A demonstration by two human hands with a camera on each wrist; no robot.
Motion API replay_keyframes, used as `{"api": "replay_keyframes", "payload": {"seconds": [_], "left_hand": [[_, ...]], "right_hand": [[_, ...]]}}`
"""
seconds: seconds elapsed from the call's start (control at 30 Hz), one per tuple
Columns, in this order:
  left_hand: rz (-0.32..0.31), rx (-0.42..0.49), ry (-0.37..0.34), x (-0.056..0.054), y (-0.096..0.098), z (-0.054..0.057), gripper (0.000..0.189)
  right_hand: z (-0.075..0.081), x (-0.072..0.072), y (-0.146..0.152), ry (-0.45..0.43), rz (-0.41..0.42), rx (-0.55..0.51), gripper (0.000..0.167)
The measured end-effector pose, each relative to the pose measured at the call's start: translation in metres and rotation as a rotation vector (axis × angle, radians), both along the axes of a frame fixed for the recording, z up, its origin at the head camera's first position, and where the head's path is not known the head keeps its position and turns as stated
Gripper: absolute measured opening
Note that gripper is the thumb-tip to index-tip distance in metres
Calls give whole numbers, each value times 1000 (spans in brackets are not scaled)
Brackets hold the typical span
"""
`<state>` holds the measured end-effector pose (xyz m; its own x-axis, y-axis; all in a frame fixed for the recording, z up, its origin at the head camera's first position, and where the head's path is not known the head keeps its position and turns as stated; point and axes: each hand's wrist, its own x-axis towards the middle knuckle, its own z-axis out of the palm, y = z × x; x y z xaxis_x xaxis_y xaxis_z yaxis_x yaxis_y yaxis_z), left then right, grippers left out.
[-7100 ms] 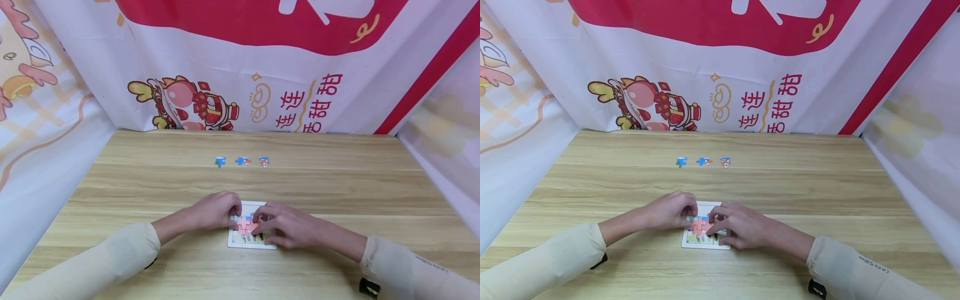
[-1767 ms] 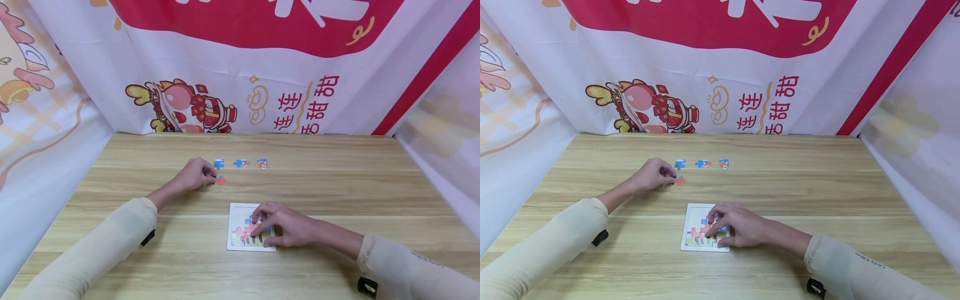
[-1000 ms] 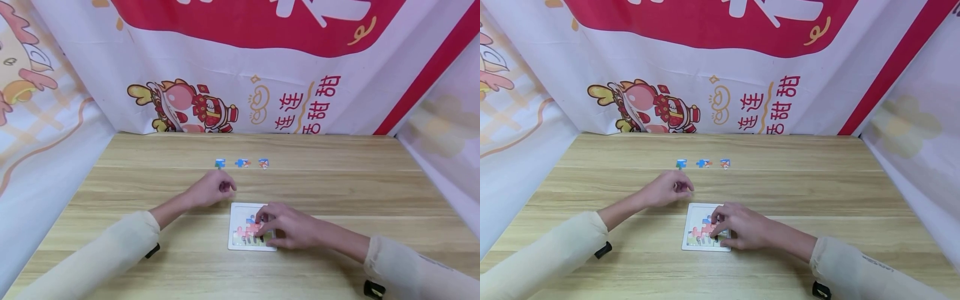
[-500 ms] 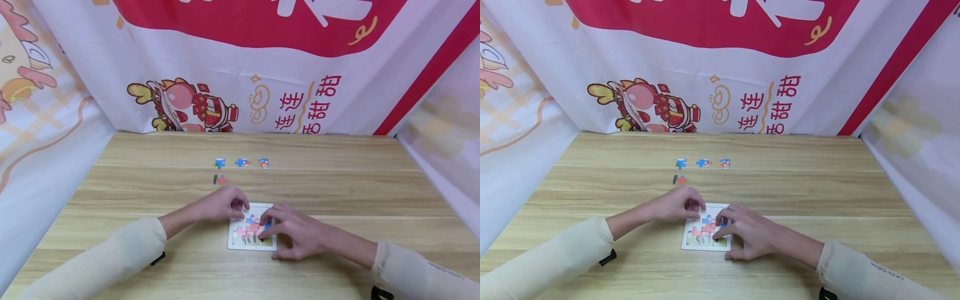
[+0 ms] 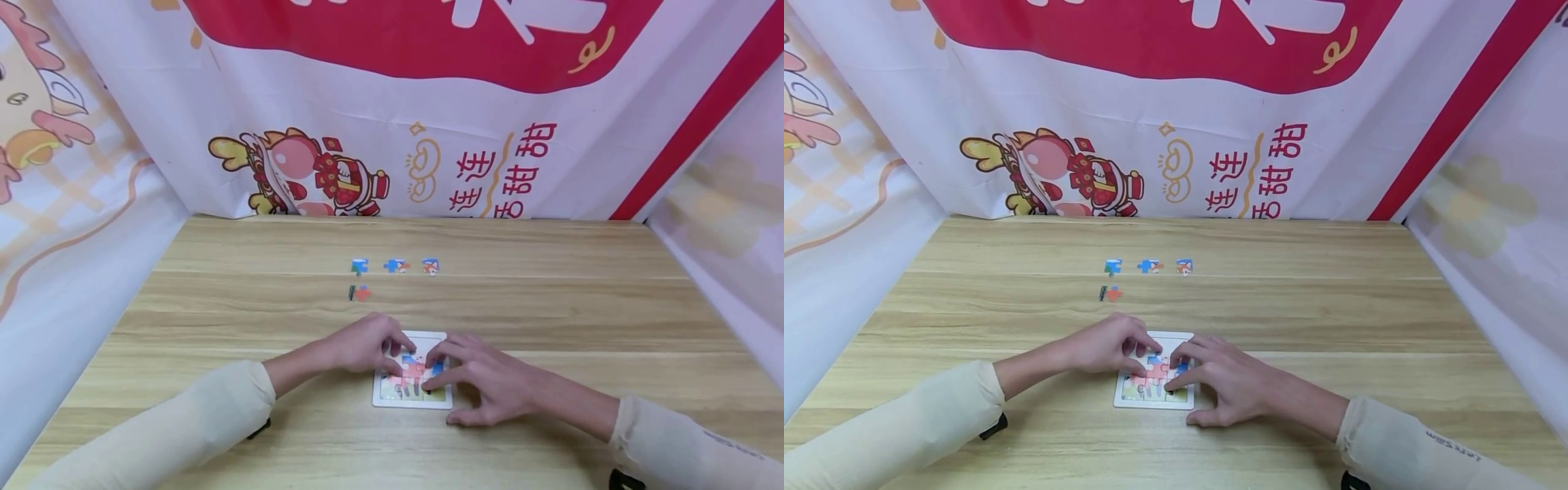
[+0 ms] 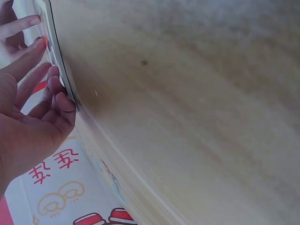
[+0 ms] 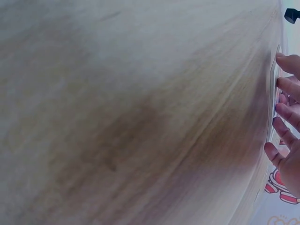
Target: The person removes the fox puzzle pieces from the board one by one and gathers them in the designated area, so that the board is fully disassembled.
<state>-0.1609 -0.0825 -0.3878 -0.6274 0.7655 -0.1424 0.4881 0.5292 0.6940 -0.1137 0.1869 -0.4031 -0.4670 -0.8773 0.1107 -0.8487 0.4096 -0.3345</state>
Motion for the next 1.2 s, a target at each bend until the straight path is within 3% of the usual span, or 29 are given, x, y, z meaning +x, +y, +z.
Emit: {"api": "replay_keyframes", "payload": {"seconds": [0.3,0.77,1.2], "left_hand": [[2,-36,77,3,3,-2,36],[49,-66,38,4,7,-1,40],[41,-60,30,2,9,-1,35]], "right_hand": [[-2,-1,0,21,14,-25,45],[-3,1,1,22,3,-25,48],[-4,2,1,10,-5,-28,45]]}}
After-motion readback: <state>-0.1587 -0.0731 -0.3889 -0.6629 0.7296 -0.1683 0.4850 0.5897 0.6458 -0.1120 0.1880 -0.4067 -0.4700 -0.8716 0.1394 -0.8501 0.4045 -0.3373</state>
